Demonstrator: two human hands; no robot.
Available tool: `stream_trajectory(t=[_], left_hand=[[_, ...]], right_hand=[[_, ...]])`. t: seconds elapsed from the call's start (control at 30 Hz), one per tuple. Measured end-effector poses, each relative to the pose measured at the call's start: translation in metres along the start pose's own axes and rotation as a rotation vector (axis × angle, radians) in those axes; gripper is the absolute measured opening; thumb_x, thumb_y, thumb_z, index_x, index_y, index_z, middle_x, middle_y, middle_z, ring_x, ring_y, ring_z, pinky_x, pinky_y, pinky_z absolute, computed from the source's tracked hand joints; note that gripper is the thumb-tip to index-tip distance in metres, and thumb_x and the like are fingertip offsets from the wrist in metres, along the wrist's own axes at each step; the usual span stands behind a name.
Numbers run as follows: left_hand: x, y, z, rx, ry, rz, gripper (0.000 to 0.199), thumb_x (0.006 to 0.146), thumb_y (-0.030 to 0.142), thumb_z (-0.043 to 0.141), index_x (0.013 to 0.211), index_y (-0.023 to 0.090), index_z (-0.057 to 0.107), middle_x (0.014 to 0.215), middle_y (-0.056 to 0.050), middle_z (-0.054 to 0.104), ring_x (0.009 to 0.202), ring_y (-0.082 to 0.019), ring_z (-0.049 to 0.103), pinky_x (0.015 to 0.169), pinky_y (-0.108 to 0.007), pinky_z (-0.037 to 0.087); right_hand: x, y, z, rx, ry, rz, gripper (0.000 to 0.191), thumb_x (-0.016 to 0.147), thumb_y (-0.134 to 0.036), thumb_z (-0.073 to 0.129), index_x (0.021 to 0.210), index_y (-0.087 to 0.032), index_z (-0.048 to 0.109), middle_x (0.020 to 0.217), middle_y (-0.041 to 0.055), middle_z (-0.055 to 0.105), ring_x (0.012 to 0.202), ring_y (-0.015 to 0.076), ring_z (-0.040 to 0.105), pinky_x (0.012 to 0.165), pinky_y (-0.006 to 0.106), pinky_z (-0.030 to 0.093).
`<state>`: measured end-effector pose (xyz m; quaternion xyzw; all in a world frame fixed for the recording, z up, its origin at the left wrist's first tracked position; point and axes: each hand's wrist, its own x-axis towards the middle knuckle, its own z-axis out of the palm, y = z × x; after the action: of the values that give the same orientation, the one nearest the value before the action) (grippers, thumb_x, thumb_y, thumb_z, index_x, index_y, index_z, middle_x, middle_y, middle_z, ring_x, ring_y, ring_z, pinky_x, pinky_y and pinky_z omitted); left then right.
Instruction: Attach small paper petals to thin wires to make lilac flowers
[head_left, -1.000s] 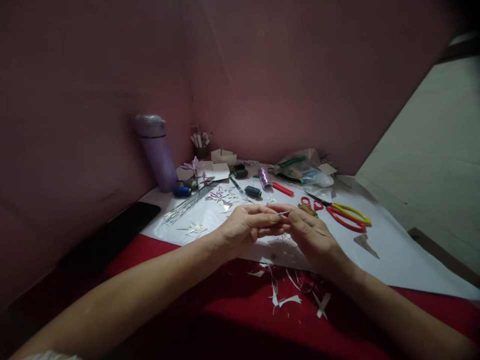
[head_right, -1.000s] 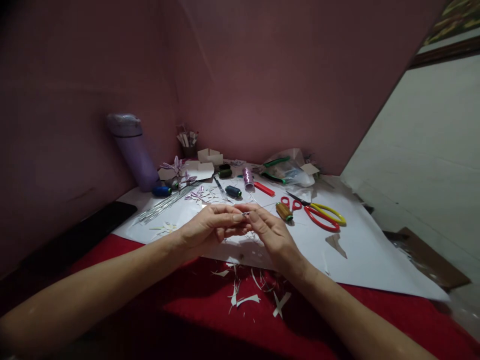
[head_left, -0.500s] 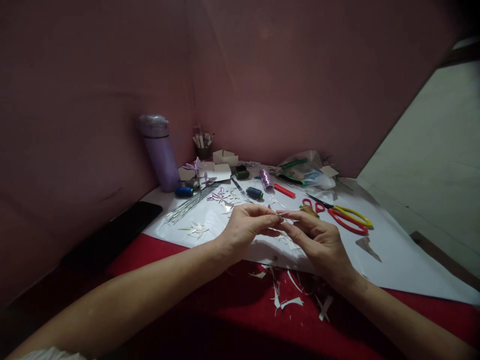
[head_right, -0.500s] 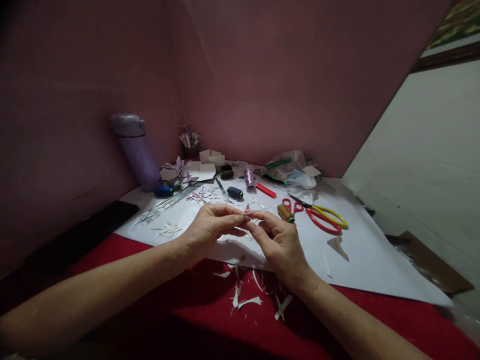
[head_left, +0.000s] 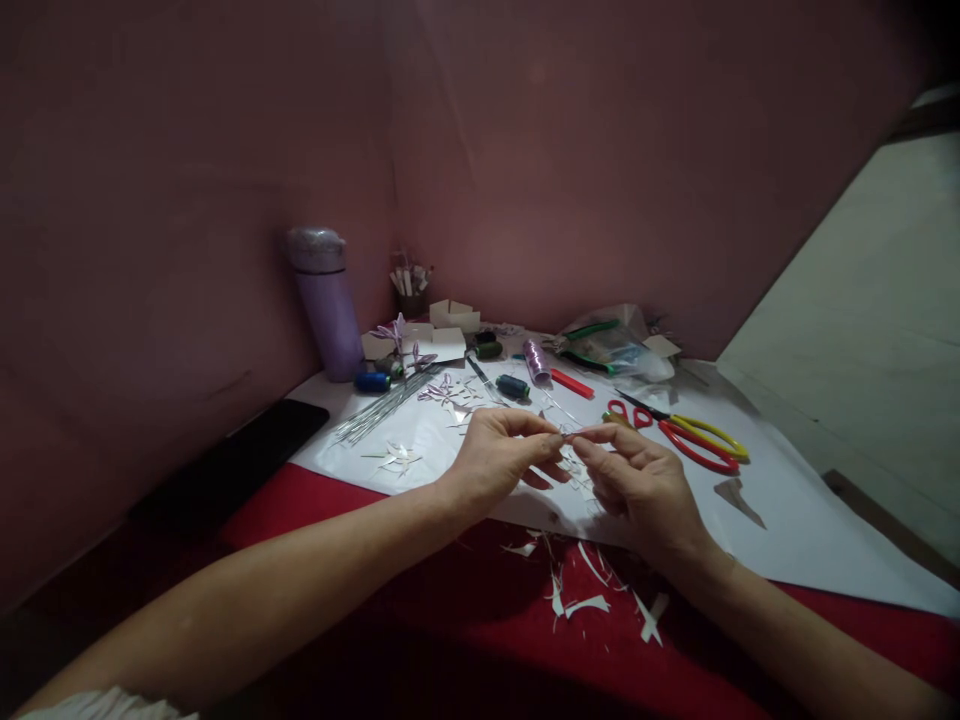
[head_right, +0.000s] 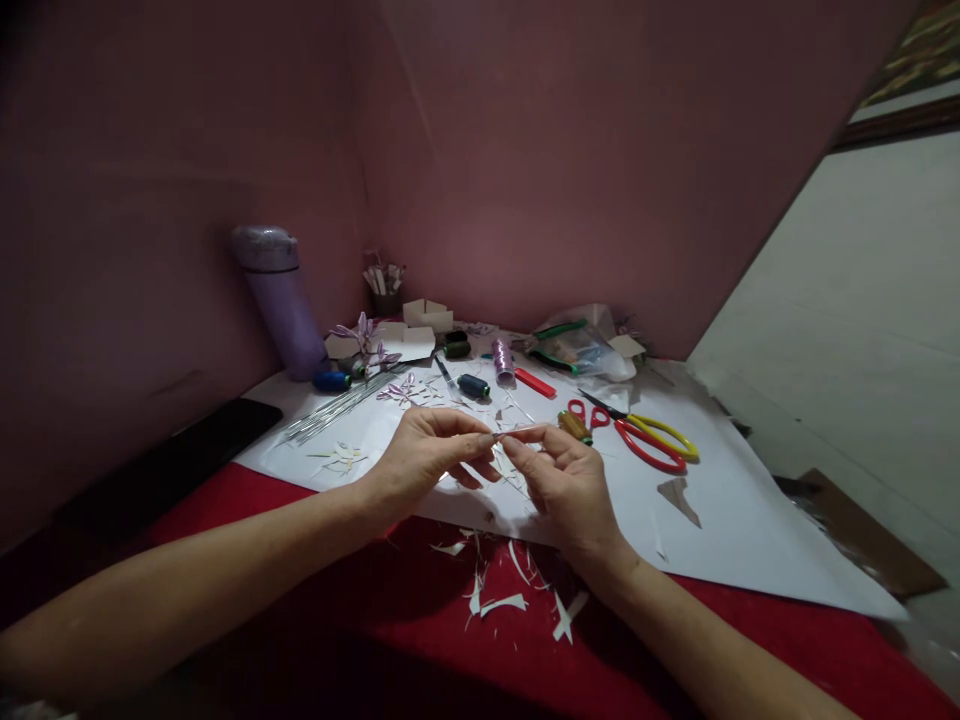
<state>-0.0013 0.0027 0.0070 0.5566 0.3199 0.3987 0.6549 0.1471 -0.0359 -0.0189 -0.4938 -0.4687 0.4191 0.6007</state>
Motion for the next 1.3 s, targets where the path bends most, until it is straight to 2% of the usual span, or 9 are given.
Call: stream_trajectory(t=[0.1, 0.27, 0.47, 0.67, 0.8, 0.9, 1.13, 1.3], left_hand=[[0.001, -0.001, 0.000, 0.012, -0.017, 0.007, 0.019, 0.066, 0.028, 0.069, 0.071, 0.010, 0.065, 0.060, -0.003, 0.060, 0.056, -0.015, 0.063, 0.047, -0.022, 0.045], [0.002, -0.002, -0.003, -0.013, -0.056, -0.034, 0.019, 0.066, 0.029, 0.070, 0.070, 0.011, 0.064, 0.061, -0.003, 0.060, 0.053, -0.014, 0.062, 0.046, -0.023, 0.045], [0.007, -0.009, -0.010, -0.119, -0.178, -0.103, 0.024, 0.069, 0.033, 0.069, 0.074, 0.010, 0.065, 0.067, -0.005, 0.062, 0.059, -0.014, 0.064, 0.054, -0.025, 0.049], [0.007, -0.006, -0.008, -0.138, -0.182, -0.113, 0.027, 0.075, 0.035, 0.063, 0.071, 0.008, 0.063, 0.069, -0.007, 0.061, 0.058, -0.014, 0.063, 0.055, -0.026, 0.049], [0.005, -0.003, -0.007, -0.135, -0.172, -0.117, 0.018, 0.069, 0.026, 0.066, 0.073, 0.008, 0.063, 0.067, -0.007, 0.062, 0.059, -0.016, 0.064, 0.056, -0.029, 0.050], [0.006, -0.003, -0.008, -0.152, -0.166, -0.142, 0.019, 0.064, 0.022, 0.070, 0.075, 0.009, 0.064, 0.065, -0.007, 0.063, 0.058, -0.017, 0.065, 0.055, -0.029, 0.050], [0.008, -0.003, -0.010, -0.229, -0.200, -0.180, 0.033, 0.072, 0.040, 0.063, 0.076, 0.007, 0.064, 0.069, -0.010, 0.063, 0.059, -0.018, 0.064, 0.054, -0.030, 0.050], [0.006, -0.003, -0.009, -0.184, -0.202, -0.146, 0.023, 0.059, 0.016, 0.073, 0.078, 0.008, 0.065, 0.068, -0.006, 0.063, 0.060, -0.017, 0.064, 0.056, -0.030, 0.051]], right_hand=[[0.001, -0.002, 0.001, 0.093, -0.015, 0.036, 0.025, 0.068, -0.037, 0.074, 0.075, -0.017, 0.062, 0.039, -0.0119, 0.029, 0.036, 0.0028, 0.017, 0.035, 0.019, 0.012], [0.002, -0.002, 0.001, 0.083, -0.014, 0.033, 0.023, 0.068, -0.036, 0.074, 0.075, -0.017, 0.063, 0.039, -0.0112, 0.030, 0.036, 0.0035, 0.019, 0.036, 0.020, 0.012], [0.002, -0.003, 0.000, 0.071, -0.005, 0.044, 0.024, 0.066, -0.037, 0.075, 0.072, -0.017, 0.064, 0.039, -0.0103, 0.033, 0.036, 0.0037, 0.021, 0.036, 0.020, 0.012], [0.004, -0.003, -0.001, 0.103, 0.003, 0.042, 0.025, 0.064, -0.035, 0.076, 0.073, -0.015, 0.065, 0.038, -0.0106, 0.033, 0.035, 0.0028, 0.020, 0.035, 0.020, 0.011], [0.005, -0.003, -0.001, 0.100, -0.004, 0.042, 0.023, 0.065, -0.034, 0.076, 0.073, -0.015, 0.066, 0.038, -0.0105, 0.032, 0.035, 0.0024, 0.020, 0.035, 0.020, 0.011], [0.004, -0.005, 0.000, 0.107, 0.009, 0.064, 0.024, 0.063, -0.035, 0.077, 0.072, -0.015, 0.066, 0.038, -0.0107, 0.031, 0.034, 0.0025, 0.020, 0.035, 0.019, 0.011], [0.002, -0.007, 0.002, 0.117, 0.025, 0.070, 0.025, 0.062, -0.035, 0.078, 0.070, -0.016, 0.064, 0.037, -0.0106, 0.033, 0.033, 0.0023, 0.020, 0.034, 0.018, 0.012], [0.003, -0.006, 0.001, 0.135, 0.032, 0.061, 0.022, 0.063, -0.033, 0.077, 0.070, -0.016, 0.064, 0.036, -0.0111, 0.031, 0.033, 0.0022, 0.019, 0.034, 0.018, 0.012]])
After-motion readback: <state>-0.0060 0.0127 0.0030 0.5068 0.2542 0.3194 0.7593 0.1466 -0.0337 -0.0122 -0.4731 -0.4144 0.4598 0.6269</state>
